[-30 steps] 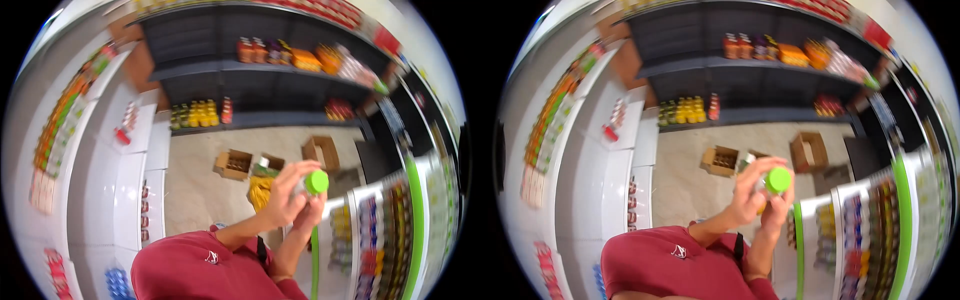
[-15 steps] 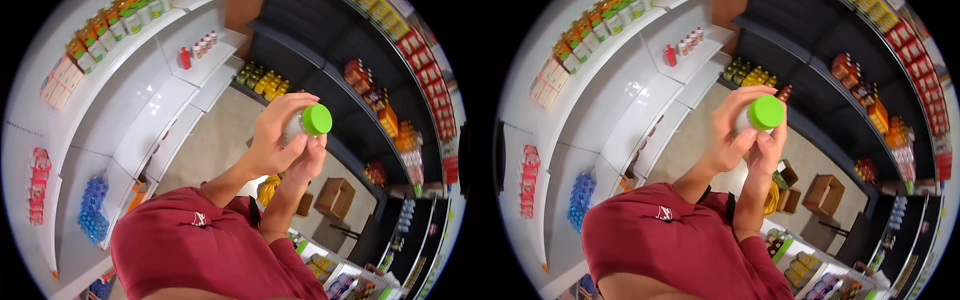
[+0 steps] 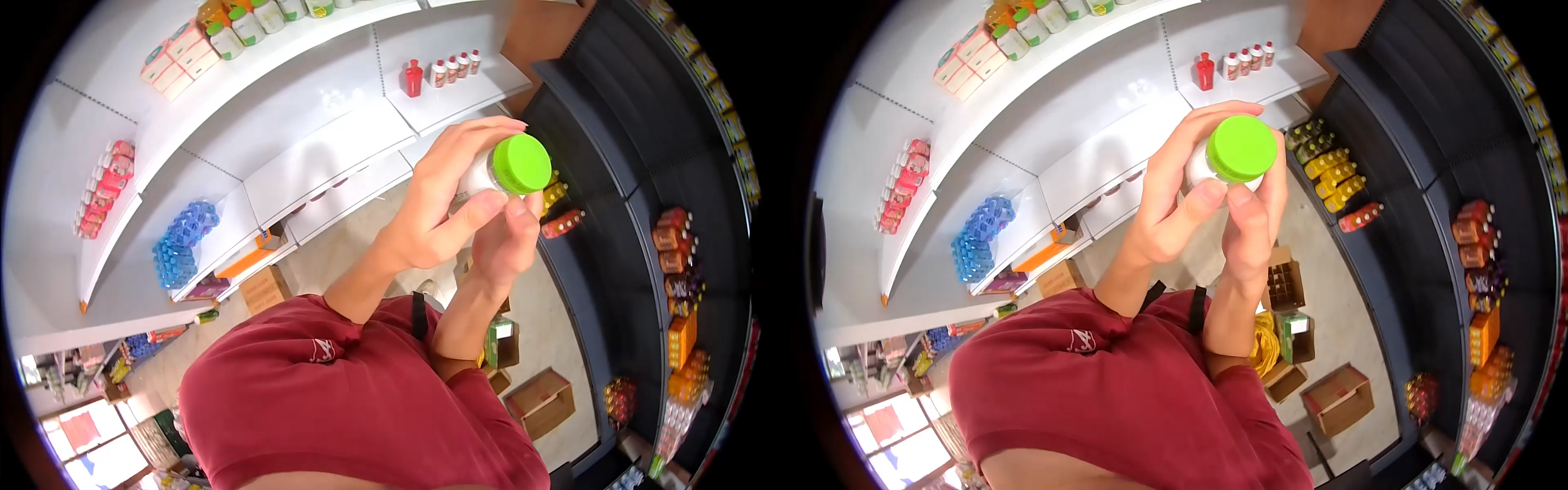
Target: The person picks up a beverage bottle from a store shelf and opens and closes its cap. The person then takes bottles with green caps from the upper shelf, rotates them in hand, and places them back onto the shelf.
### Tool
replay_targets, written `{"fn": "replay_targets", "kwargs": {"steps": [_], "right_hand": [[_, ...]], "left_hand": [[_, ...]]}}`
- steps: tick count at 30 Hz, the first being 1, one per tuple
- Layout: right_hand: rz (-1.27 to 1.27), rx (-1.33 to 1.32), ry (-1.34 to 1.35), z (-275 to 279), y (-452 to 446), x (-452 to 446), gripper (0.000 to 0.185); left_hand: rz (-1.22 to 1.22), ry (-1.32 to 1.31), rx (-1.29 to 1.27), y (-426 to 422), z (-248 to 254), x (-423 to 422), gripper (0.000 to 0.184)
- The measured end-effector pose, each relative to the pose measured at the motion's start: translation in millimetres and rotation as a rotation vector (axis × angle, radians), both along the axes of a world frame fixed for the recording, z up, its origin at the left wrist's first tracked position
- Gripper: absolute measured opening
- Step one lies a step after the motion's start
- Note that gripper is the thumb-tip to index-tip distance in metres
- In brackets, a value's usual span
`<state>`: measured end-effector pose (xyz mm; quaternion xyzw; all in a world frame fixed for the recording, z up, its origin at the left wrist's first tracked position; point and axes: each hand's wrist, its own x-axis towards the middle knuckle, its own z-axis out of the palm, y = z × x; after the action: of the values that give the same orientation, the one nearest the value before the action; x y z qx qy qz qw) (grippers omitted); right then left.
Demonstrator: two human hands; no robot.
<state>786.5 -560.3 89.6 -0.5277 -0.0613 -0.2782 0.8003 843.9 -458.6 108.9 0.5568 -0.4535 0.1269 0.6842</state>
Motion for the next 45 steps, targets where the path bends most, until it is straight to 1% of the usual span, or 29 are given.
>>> {"fn": "replay_targets", "kwargs": {"steps": [4,7,10,13,14,16,19,22,23,25,26,27,30,33,36,37,38,39,41,45], "right_hand": [[0.115,0.039,-0.032,10,-11,31,0.066],[0.22,0.057,0.0,6,-6,57,0.067],[0.361,0.051,-0.006,-2,11,87,0.062],[0.383,-0.076,0.026,3,47,115,0.053],[0.407,-0.093,0.02,-1,59,132,0.046],[0.436,-0.101,0.048,-16,86,179,0.046],[0.447,-0.097,0.084,-30,127,212,0.044],[0.416,-0.108,0.134,-29,158,235,0.043],[0.381,-0.126,0.131,-32,177,272,0.042],[0.343,-0.108,0.1,-42,206,317,0.042],[0.333,-0.103,0.084,-49,211,331,0.042],[0.322,-0.102,0.078,-57,214,342,0.042],[0.223,-0.088,0.082,-57,230,360,0.042],[0.188,-0.054,0.101,-50,234,377,0.041],[0.149,-0.042,0.075,-44,233,397,0.042],[0.132,-0.046,0.06,-42,231,405,0.042],[0.066,-0.148,0.029,-47,227,419,0.043],[0.042,-0.196,0.03,-45,225,433,0.043],[-0.016,-0.283,0.075,-44,222,441,0.043],[0.032,-0.221,0.096,-50,220,462,0.045]], "left_hand": [[0.127,-0.041,0.019,-9,2,18,0.05],[0.267,-0.026,0.024,-4,-5,31,0.05],[0.394,0.005,0.074,18,-16,48,0.06],[0.474,0.244,-0.016,44,-16,60,0.06],[0.497,0.266,-0.045,52,-20,74,0.059],[0.529,0.318,-0.099,75,-31,115,0.059],[0.545,0.288,-0.138,115,-44,150,0.048],[0.564,0.32,-0.201,140,-47,173,0.046],[0.595,0.272,-0.214,154,-52,212,0.046],[0.675,0.149,-0.179,184,-64,263,0.044],[0.686,0.118,-0.169,191,-69,275,0.044],[0.659,0.113,-0.152,198,-76,289,0.046],[0.564,0.142,-0.124,209,-83,312,0.051],[0.517,0.112,-0.109,215,-71,332,0.05],[0.542,0.045,0.003,218,-54,349,0.043],[0.529,0.063,0.031,218,-54,354,0.042],[0.521,0.083,0.055,218,-55,358,0.042],[0.518,0.087,0.077,219,-53,370,0.042],[0.488,0.181,0.077,217,-56,381,0.045],[0.411,0.317,0.068,213,-58,394,0.053]]}}
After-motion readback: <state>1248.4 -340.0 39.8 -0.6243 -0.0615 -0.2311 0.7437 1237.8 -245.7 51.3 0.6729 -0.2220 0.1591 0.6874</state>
